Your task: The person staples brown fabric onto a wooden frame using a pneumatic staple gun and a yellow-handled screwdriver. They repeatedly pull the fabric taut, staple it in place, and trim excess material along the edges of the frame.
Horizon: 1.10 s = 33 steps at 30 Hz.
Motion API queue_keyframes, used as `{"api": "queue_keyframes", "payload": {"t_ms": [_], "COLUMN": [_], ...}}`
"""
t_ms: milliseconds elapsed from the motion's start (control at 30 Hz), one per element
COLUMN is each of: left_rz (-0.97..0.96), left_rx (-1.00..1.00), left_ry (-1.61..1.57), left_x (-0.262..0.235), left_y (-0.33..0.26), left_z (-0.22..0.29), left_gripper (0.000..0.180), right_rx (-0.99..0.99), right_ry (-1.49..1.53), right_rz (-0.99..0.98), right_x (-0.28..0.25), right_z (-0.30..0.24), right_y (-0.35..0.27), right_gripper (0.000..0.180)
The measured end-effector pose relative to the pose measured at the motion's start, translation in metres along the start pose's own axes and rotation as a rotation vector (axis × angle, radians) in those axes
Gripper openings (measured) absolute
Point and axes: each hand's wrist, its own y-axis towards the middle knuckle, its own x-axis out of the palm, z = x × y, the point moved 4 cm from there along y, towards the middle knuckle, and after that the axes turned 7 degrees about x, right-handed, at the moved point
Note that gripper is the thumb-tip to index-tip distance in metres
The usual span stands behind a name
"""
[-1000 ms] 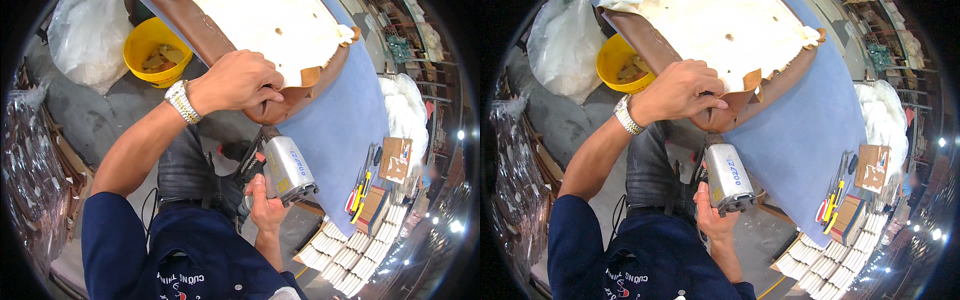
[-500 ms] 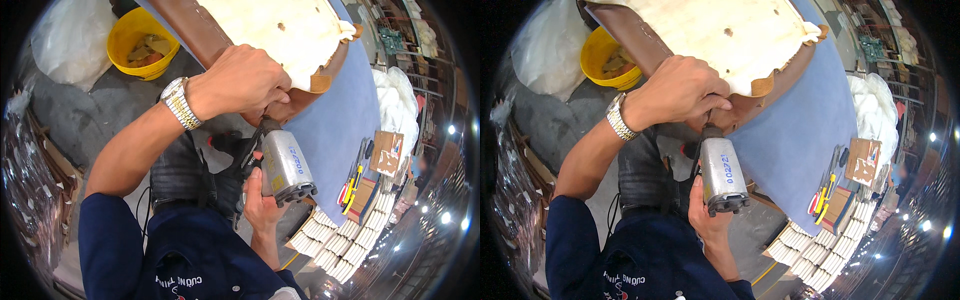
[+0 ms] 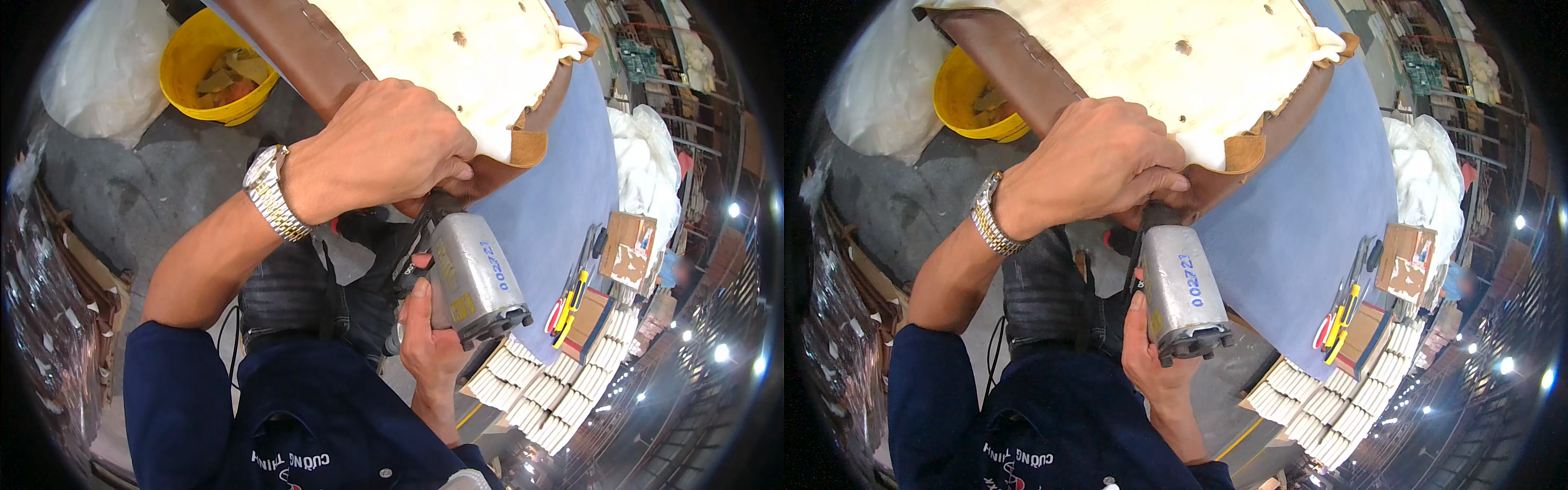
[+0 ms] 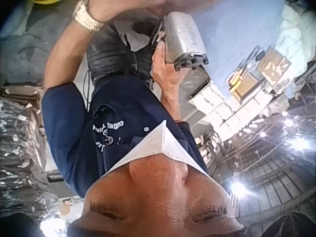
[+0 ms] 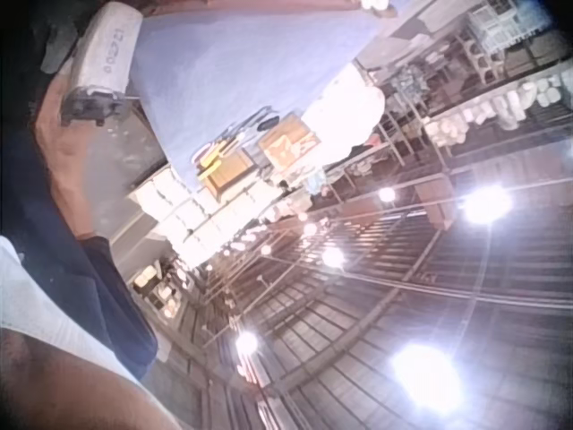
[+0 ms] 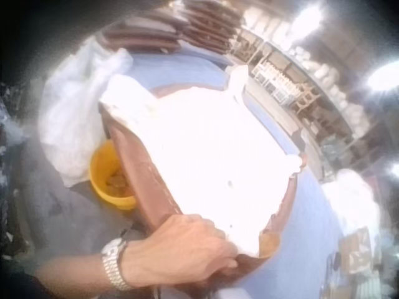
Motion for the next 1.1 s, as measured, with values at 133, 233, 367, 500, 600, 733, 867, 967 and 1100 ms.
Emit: {"api": "queue_keyframes", "payload": {"t_ms": [133,233,367,500,600,733,867,967,1100], "left_rz": [0.020,0.015,-0.015,-0.141,-0.234,-0.231,0.116,0.259,0.147], "left_rx": [0.017,0.019,0.017,-0.005,-0.051,-0.089,-0.111,-0.220,-0.091], "left_ry": [-0.037,-0.042,-0.057,-0.041,-0.072,0.139,0.051,-0.301,-0.130], "left_x": [0.000,0.002,0.003,-0.011,-0.022,-0.006,0.006,-0.002,-0.015], "left_y": [-0.003,-0.005,-0.004,-0.007,0.001,0.022,0.003,-0.020,-0.021], "left_z": [0.002,0.005,0.003,0.000,0.003,0.028,0.025,0.017,0.019], "left_gripper": [0.021,0.018,0.017,0.034,0.048,0.062,0.048,0.043,0.051], "right_rx": [0.218,0.209,-0.110,0.141,0.203,0.363,0.235,0.127,0.129], "right_ry": [0.112,0.038,-0.230,0.207,0.362,0.233,0.157,0.168,0.211], "right_rz": [-0.063,-0.088,-0.131,-0.244,-0.229,-0.329,-0.317,-0.383,-0.363], "right_x": [-0.014,-0.019,-0.027,-0.026,-0.041,-0.049,-0.043,-0.043,-0.046], "right_z": [-0.008,-0.018,-0.007,-0.011,0.010,0.056,0.080,0.092,0.099], "right_y": [0.001,0.006,0.018,0.017,-0.013,-0.044,-0.057,-0.060,-0.060], "right_gripper": [0.045,0.038,0.025,0.032,0.032,0.028,0.028,0.033,0.037]}}
